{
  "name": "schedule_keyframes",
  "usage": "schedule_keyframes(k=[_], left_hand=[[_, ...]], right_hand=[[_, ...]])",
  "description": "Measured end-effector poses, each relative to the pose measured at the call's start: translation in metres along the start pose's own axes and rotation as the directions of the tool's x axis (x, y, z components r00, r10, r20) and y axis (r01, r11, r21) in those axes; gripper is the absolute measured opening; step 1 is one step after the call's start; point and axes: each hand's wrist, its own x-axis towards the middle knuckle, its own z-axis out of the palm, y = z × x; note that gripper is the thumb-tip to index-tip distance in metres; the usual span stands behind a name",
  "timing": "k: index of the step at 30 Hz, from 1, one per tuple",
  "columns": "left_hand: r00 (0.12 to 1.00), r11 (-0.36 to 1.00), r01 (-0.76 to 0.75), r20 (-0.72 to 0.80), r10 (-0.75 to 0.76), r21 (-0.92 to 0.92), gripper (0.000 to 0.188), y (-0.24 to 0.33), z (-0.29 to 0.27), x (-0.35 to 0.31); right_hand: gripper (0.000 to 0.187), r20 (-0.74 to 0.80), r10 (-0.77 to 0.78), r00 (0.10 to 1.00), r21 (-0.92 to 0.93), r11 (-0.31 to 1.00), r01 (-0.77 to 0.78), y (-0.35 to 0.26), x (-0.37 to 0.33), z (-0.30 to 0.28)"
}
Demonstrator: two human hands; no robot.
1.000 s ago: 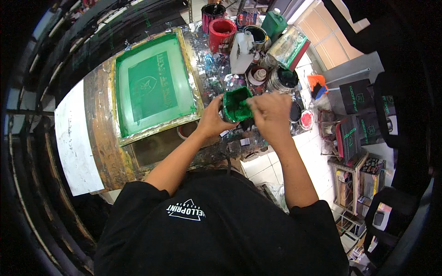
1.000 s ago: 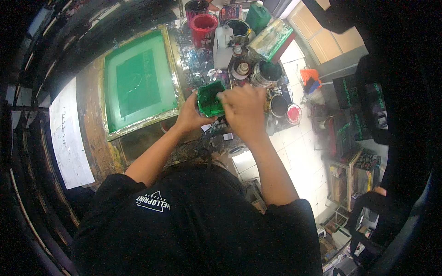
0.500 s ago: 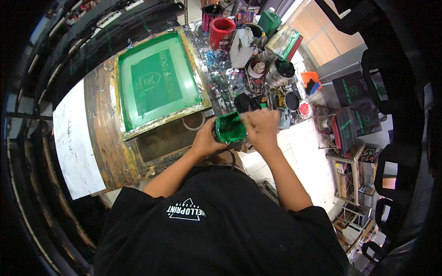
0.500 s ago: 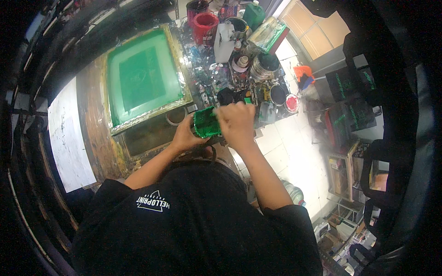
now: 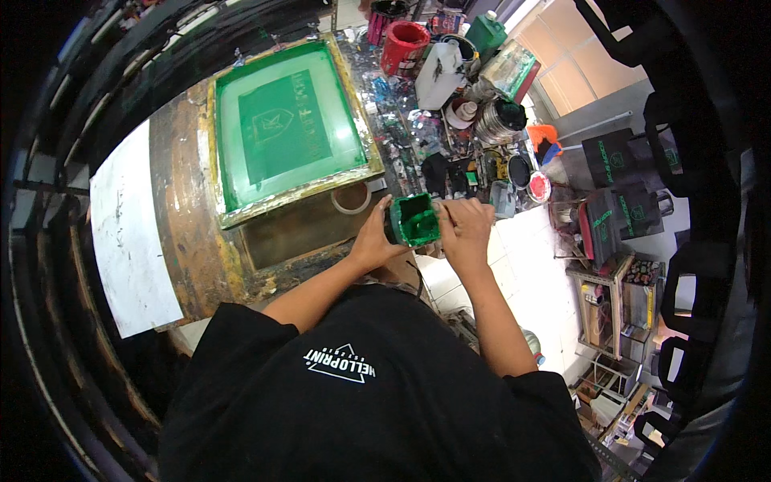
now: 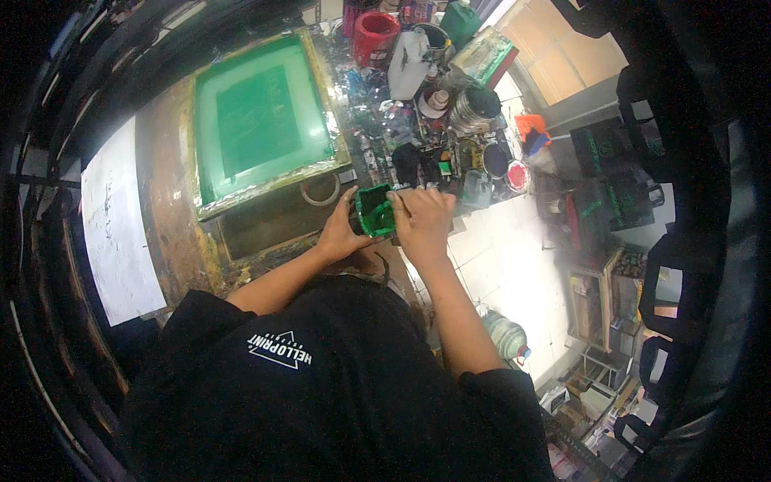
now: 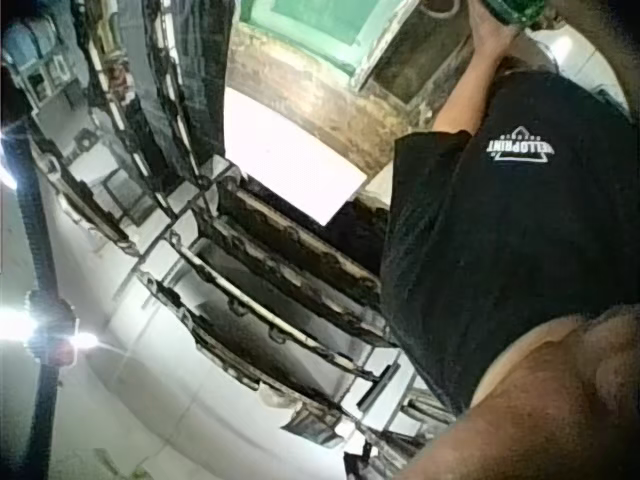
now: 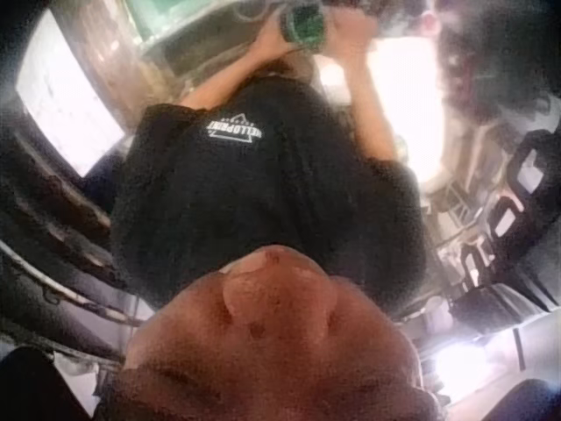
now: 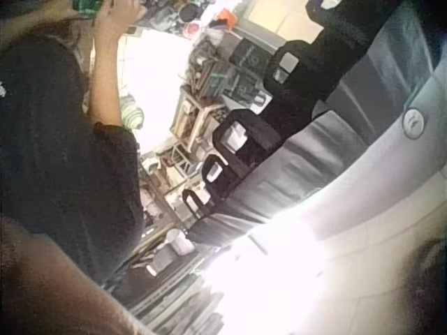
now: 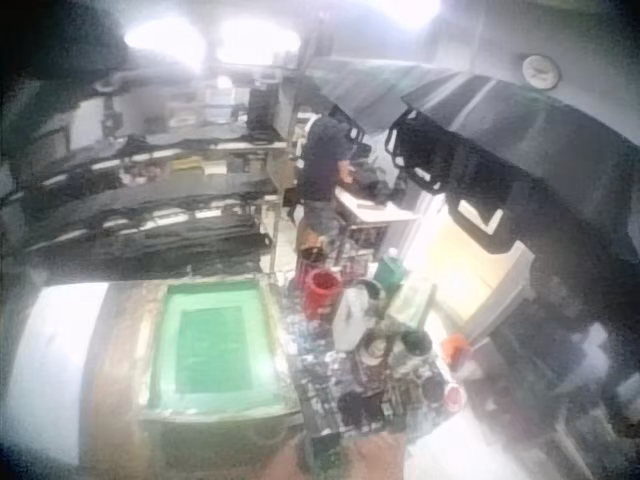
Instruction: The person pours a liquid from a bottle into a green container and stirs the contents with a stick. They scrape the sides of the container to mix the substance thoroughly. The person then places the container on the workbench.
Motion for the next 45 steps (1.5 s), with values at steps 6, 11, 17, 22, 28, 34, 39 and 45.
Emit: schedule_keyframes(k=[6,11,17,22,28,34,39,45], left_hand=[[0.998,0.998,-0.007,0.063,0.011,-0.058,0.13,-0.006,-0.01,0.001],[1.0,0.953,-0.011,-0.02,0.006,-0.302,0.129,-0.02,-0.003,-0.009],[0.998,0.963,0.053,0.044,-0.043,-0.266,0.118,-0.01,-0.013,-0.011],[0.995,0.999,-0.043,0.092,0.043,0.0,0.105,-0.004,-0.019,0.002],[0.995,1.0,0.0,0.104,-0.002,0.013,0.1,0.003,-0.023,-0.002],[0.996,0.998,-0.048,0.073,0.046,0.031,0.098,-0.005,-0.02,-0.001],[0.996,0.999,-0.023,0.085,0.02,0.037,0.098,-0.006,-0.02,-0.005],[0.995,0.997,-0.044,0.092,0.039,0.056,0.097,0.001,-0.021,0.005]], right_hand=[[0.014,0.111,-0.015,0.994,-0.025,1.0,0.018,0.0,-0.008,0.006],[0.014,0.144,-0.078,0.987,-0.133,0.986,0.097,-0.002,-0.017,0.009],[0.013,0.01,0.001,1.0,-0.101,0.995,0.0,-0.018,0.007,-0.01],[0.014,0.098,-0.066,0.993,-0.094,0.993,0.075,0.0,-0.013,0.008],[0.013,0.176,-0.125,0.976,-0.202,0.966,0.16,0.0,-0.019,0.007],[0.014,0.043,-0.027,0.999,-0.138,0.99,0.033,-0.002,-0.012,-0.002],[0.012,0.025,-0.007,1.0,-0.047,0.999,0.008,-0.012,-0.011,-0.001],[0.012,0.177,-0.002,0.984,-0.145,0.989,0.028,-0.007,-0.037,-0.001]])
